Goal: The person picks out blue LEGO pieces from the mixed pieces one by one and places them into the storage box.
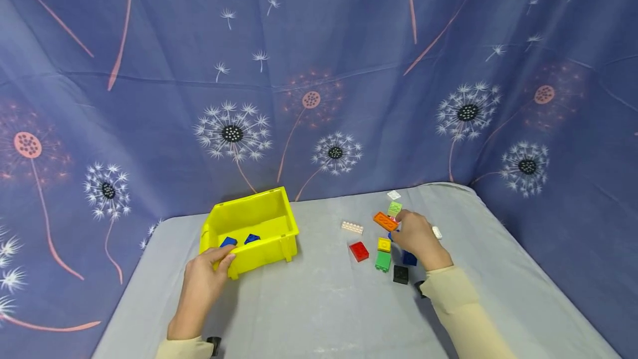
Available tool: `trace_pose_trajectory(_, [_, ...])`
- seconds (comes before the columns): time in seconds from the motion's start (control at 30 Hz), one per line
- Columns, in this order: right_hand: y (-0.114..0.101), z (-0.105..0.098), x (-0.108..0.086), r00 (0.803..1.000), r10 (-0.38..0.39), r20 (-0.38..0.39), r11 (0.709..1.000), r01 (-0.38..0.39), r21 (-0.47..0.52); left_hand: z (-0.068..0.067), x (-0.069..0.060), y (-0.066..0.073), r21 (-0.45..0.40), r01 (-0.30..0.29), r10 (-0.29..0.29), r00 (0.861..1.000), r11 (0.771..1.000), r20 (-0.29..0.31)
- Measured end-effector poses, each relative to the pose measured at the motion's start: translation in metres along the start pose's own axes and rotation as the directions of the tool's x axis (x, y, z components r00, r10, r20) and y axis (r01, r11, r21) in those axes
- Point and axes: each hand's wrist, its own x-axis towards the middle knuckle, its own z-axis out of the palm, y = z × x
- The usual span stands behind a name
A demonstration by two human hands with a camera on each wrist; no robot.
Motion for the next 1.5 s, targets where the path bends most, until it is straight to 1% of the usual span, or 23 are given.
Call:
trace_pose_trajectory(0.13, [0.003, 0.012, 0.007, 1.0, 0.019, -0.007, 1.0, -0.019, 0.002, 0.002, 0.0, -0.001, 0.001, 0.004, -0.004, 1.0, 1.0, -0.002])
trace_pose_trajectory(0.27, [0.007, 0.021, 0.011, 0.999, 0.039, -0.022, 0.999, -0.039, 0.0, 0.004, -0.001, -0.001, 0.009, -0.006, 0.007, 1.0, 1.0, -0.017])
trace_pose_trajectory(0.33, [0.009, 0.023, 0.013, 0.999, 0.024, -0.034, 1.0, -0.025, -0.006, 0.004, -0.001, -0.001, 0.017, -0.015, 0.016, 0.999, 1.0, -0.03])
trace_pose_trajectory(0.43, [0.009, 0.024, 0.015, 1.0, 0.017, -0.021, 1.0, -0.017, -0.01, 0.004, -0.001, -0.001, 0.028, -0.021, 0.023, 0.999, 0.999, -0.04])
trace_pose_trajectory(0.6, [0.011, 0.027, 0.016, 1.0, 0.029, 0.011, 0.999, -0.028, -0.025, 0.003, 0.001, 0.0, 0.026, -0.008, 0.009, 0.999, 1.0, -0.031])
trace_pose_trajectory(0.83, [0.012, 0.03, 0.017, 0.999, 0.034, 0.002, 0.999, -0.034, -0.033, 0.002, 0.0, 0.003, 0.015, 0.006, -0.006, 1.0, 1.0, -0.017])
trace_pose_trajectory(1.13, [0.013, 0.031, 0.02, 0.999, 0.039, -0.008, 0.999, -0.039, -0.038, 0.002, 0.0, -0.001, 0.0, -0.029, 0.029, 0.999, 1.0, -0.046])
trace_pose_trajectory(1.4, [0.014, 0.03, 0.019, 1.0, 0.019, -0.009, 0.999, -0.019, -0.036, 0.003, 0.0, -0.001, -0.004, -0.031, 0.031, 0.998, 0.999, -0.047])
trace_pose_trajectory(1.5, [0.014, 0.03, 0.02, 1.0, 0.02, -0.012, 0.999, -0.021, -0.038, 0.004, 0.0, -0.001, -0.006, -0.023, 0.023, 0.999, 1.0, -0.046])
